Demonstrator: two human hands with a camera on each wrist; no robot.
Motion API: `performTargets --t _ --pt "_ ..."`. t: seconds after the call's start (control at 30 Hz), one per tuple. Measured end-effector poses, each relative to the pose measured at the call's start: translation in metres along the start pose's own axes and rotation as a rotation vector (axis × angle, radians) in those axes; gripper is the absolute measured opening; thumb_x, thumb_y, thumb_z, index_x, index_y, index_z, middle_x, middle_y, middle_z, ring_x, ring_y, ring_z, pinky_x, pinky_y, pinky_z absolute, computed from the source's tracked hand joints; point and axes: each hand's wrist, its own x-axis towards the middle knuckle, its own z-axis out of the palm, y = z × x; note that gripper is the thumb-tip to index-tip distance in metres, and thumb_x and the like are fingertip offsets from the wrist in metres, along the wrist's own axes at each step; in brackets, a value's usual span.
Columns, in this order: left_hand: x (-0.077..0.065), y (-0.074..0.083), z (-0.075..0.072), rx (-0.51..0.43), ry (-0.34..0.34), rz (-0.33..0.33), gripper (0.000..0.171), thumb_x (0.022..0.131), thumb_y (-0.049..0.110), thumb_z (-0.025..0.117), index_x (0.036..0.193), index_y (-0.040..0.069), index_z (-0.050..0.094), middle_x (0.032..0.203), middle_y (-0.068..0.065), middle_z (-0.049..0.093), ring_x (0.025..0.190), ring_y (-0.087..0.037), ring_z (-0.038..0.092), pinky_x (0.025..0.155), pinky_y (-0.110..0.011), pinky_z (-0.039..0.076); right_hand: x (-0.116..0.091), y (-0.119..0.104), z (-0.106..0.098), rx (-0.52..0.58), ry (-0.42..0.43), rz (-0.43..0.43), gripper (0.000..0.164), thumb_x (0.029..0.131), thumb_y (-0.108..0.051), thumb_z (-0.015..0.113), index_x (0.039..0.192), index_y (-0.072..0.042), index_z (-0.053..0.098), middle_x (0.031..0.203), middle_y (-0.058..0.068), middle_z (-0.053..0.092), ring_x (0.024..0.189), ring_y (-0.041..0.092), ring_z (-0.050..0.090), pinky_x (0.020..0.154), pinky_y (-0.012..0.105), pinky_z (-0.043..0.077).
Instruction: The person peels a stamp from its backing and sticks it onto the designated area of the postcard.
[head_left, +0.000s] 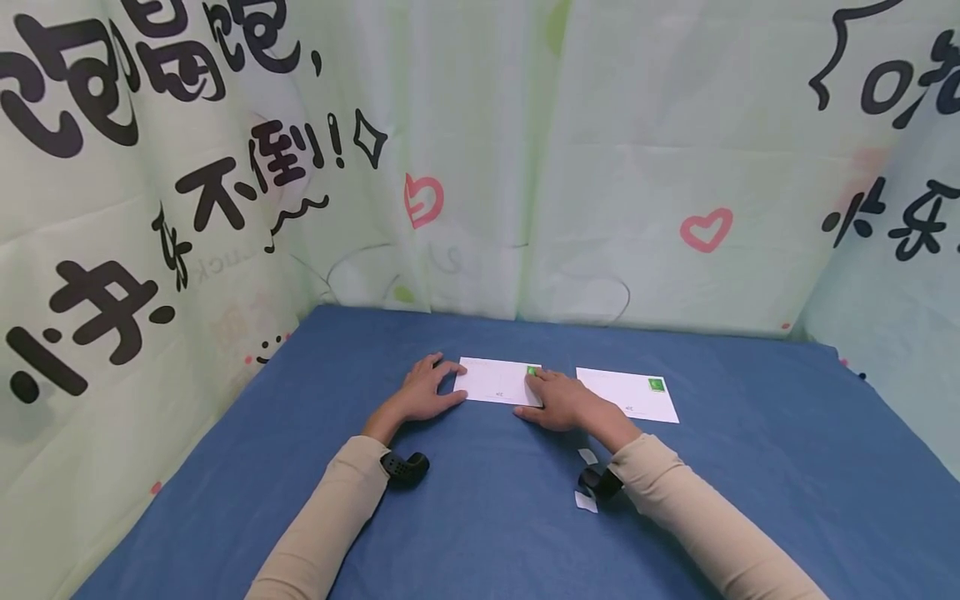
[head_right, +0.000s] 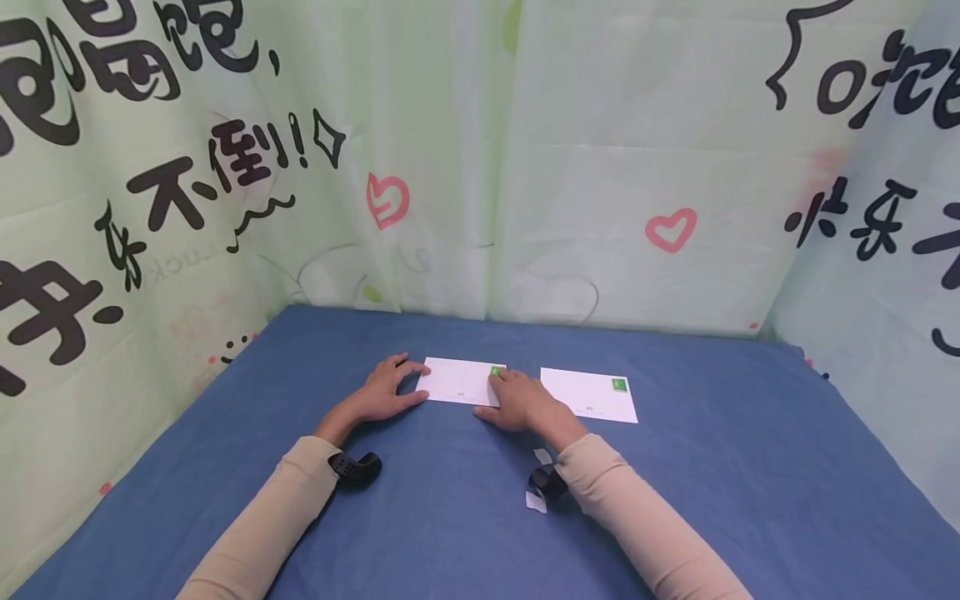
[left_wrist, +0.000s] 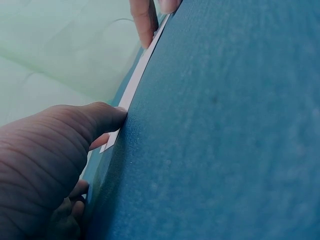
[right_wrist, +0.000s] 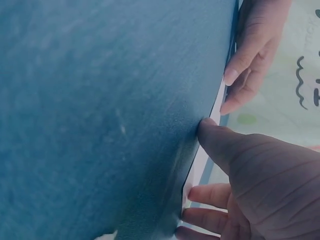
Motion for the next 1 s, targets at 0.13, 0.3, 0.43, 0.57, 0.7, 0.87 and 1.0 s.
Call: performTargets --t 0.13,0.3,0.43,0.57,0.7,0.87,1.0 --pt "0.000 0.001 0.000 -0.001 0.001 0.007 0.044 0.101 0.035 0.064 0.140 0.016 0.058 0.163 -0.027 0.026 0.152 -0.046 0.020 0.119 -0.065 0.018 -0.001 0.002 0.001 0.012 0.010 -0.012 0.072 0.104 -0.041 0.058 0.154 0.007 0.037 0.159 0.029 0.034 0.147 0.047 0.033 0.117 0.059 0.030" --pt "-0.001 0.002 0.000 0.002 0.002 0.007 0.044 0.101 0.035 0.064 0.140 0.016 0.058 0.163 -0.027 0.026 0.152 -0.046 0.021 0.119 -0.065 0.019 -0.004 0.006 0.004 0.027 0.040 -0.055 0.071 0.103 -0.040 0.059 0.152 0.007 0.040 0.158 0.030 0.037 0.145 0.048 0.035 0.116 0.059 0.032" --pt "-0.001 0.002 0.000 0.000 0.001 0.003 0.044 0.101 0.035 0.064 0.141 0.016 0.058 0.163 -0.027 0.026 0.152 -0.046 0.021 0.119 -0.065 0.019 -0.008 0.008 0.003 0.035 0.068 -0.094 0.069 0.102 -0.039 0.062 0.149 0.008 0.045 0.153 0.030 0.044 0.141 0.048 0.042 0.113 0.058 0.036" --pt "-0.001 0.001 0.000 0.003 0.005 -0.002 0.044 0.101 0.035 0.064 0.141 0.016 0.058 0.163 -0.026 0.026 0.152 -0.045 0.021 0.119 -0.065 0.019 -0.014 0.007 0.003 0.035 0.099 -0.132 0.067 0.101 -0.039 0.064 0.146 0.008 0.048 0.144 0.029 0.053 0.131 0.045 0.052 0.107 0.057 0.042" --pt "0.001 0.000 0.001 0.009 0.006 -0.007 0.044 0.101 0.035 0.065 0.141 0.017 0.058 0.163 -0.026 0.025 0.152 -0.045 0.021 0.119 -0.065 0.019 -0.023 0.004 0.004 0.048 0.107 -0.142 0.067 0.100 -0.040 0.065 0.145 0.007 0.050 0.140 0.027 0.056 0.128 0.042 0.055 0.105 0.056 0.044" --pt "0.001 -0.001 0.002 0.010 -0.001 -0.009 0.044 0.101 0.035 0.064 0.141 0.017 0.058 0.163 -0.026 0.025 0.152 -0.045 0.020 0.119 -0.065 0.019 -0.036 -0.001 0.005 0.058 0.094 -0.160 0.068 0.099 -0.042 0.067 0.145 0.005 0.050 0.143 0.027 0.054 0.131 0.042 0.053 0.108 0.056 0.042" --pt "0.001 -0.002 0.002 0.008 0.006 -0.005 0.043 0.101 0.034 0.064 0.140 0.016 0.058 0.163 -0.027 0.026 0.151 -0.046 0.021 0.118 -0.066 0.020 -0.046 -0.007 0.003 0.050 0.101 -0.194 0.068 0.098 -0.041 0.068 0.145 0.005 0.051 0.143 0.025 0.055 0.131 0.042 0.054 0.108 0.056 0.043"
